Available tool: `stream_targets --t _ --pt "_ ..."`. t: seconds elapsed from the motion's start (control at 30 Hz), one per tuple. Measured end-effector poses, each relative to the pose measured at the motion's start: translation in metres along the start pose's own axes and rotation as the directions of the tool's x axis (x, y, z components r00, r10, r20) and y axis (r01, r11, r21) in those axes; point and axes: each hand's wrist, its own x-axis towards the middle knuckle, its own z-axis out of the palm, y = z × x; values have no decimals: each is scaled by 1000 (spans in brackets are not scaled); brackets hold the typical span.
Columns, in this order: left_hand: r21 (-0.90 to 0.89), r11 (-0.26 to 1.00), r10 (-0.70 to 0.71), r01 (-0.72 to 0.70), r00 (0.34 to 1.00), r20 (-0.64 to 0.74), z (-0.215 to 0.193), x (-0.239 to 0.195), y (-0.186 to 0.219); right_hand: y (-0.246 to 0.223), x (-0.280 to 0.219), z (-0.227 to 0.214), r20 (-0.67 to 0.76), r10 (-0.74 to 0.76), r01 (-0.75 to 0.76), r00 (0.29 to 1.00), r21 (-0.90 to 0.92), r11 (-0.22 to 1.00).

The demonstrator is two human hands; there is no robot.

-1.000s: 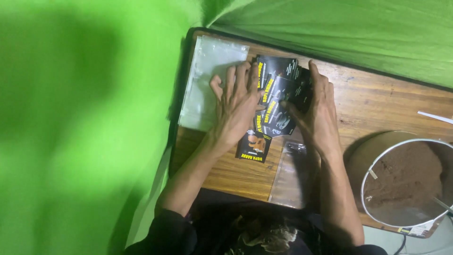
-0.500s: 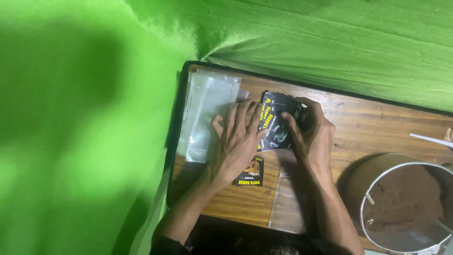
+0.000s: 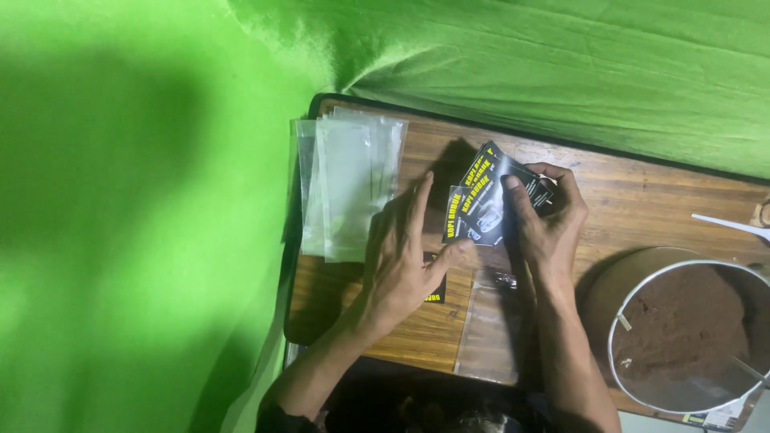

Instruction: The person places a printed label onto a clear plastic bag, smooths it down, and then uses a brush to sweep brown powder from the table surface into a metal container. They also use a white plastic spoon to gather the powder.

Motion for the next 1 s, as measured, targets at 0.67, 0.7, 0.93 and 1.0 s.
stream_targets --t 0.67,0.7,0.93,1.0 --pt "-206 976 49 -74 991 -128 49 -14 -1 6 -46 -33 235 -95 65 967 130 989" --pt "-270 961 48 -67 996 -76 53 -17 -1 6 -47 -33 254 -130 96 958 140 985" --pt "71 948 319 -312 909 -266 93 -21 -38 15 -45 -31 267 -299 302 916 31 953" --pt "-41 933 334 -356 905 -262 90 -23 -31 22 -47 -30 252 -358 360 899 40 932"
